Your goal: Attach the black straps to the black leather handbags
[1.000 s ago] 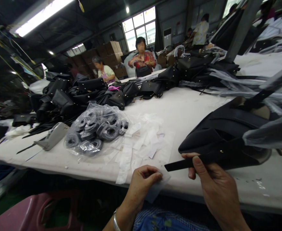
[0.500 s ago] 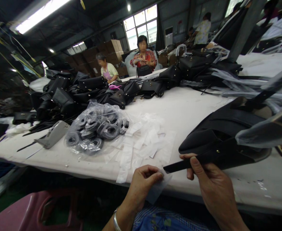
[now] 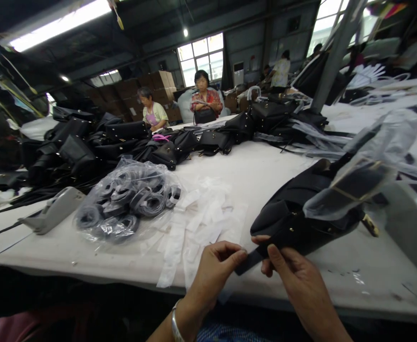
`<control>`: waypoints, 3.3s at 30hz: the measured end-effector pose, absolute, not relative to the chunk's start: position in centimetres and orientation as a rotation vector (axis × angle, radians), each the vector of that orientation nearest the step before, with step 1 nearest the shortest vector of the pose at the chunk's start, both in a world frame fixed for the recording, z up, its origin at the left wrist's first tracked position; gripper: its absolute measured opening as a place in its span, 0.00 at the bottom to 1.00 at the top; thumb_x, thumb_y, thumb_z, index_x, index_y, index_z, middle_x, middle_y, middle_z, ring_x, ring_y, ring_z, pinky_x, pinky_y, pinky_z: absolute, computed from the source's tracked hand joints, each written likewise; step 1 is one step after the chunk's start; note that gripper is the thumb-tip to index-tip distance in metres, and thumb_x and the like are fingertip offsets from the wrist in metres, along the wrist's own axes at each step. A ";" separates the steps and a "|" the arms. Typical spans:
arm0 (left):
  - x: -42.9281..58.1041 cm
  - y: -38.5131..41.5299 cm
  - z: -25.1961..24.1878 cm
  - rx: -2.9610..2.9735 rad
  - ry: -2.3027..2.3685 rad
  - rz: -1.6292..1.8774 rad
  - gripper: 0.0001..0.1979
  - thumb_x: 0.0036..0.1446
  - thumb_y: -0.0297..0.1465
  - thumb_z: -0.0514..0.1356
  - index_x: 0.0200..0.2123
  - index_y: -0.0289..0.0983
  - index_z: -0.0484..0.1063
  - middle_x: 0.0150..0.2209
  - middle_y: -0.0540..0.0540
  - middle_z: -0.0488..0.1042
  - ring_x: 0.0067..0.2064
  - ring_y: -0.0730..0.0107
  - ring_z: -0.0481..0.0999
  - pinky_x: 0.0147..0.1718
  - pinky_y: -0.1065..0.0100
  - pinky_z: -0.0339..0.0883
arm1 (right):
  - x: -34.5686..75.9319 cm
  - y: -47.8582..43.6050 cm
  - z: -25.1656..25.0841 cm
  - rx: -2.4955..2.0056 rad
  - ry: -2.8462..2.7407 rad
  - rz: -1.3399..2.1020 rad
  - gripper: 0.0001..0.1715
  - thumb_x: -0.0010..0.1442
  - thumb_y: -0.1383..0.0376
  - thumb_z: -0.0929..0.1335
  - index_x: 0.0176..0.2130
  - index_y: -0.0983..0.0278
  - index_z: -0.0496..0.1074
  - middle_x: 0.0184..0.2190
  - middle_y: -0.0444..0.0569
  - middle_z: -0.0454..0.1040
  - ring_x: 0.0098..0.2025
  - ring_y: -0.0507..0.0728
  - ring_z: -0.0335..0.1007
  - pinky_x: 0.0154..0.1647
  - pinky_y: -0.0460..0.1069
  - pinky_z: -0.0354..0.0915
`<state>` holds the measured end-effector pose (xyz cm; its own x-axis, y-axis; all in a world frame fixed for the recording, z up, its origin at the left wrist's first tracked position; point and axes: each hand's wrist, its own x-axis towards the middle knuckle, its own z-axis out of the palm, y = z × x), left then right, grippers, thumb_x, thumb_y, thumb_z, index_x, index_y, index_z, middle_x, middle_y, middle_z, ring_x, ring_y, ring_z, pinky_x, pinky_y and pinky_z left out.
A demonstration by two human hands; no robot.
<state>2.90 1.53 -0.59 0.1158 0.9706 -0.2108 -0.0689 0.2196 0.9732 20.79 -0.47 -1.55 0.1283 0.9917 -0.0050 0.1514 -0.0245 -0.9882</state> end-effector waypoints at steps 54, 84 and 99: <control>8.1 3.1 -2.5 2.006 0.910 1.791 0.10 0.61 0.21 0.61 0.42 0.38 0.79 0.33 0.45 0.77 0.33 0.70 0.79 0.32 0.74 0.74 | 20.9 0.4 0.9 -1.551 -1.012 0.784 0.27 0.52 0.44 0.72 0.23 0.64 0.77 0.12 0.41 0.65 0.18 0.52 0.63 0.21 0.45 0.61; 1.3 -2.3 -3.9 2.418 0.889 1.364 0.13 0.61 0.19 0.59 0.47 0.37 0.75 0.33 0.44 0.77 0.32 0.68 0.77 0.31 0.71 0.74 | 22.3 -0.3 0.2 -1.461 -0.992 0.957 0.24 0.55 0.46 0.72 0.25 0.63 0.78 0.18 0.46 0.76 0.24 0.53 0.68 0.28 0.45 0.66; 8.1 1.5 0.7 1.179 0.898 0.897 0.17 0.58 0.42 0.65 0.39 0.33 0.75 0.32 0.46 0.76 0.27 0.72 0.73 0.24 0.74 0.69 | 23.0 -0.2 0.8 -1.439 -1.232 0.866 0.27 0.61 0.48 0.68 0.19 0.63 0.71 0.16 0.42 0.68 0.21 0.52 0.66 0.25 0.46 0.62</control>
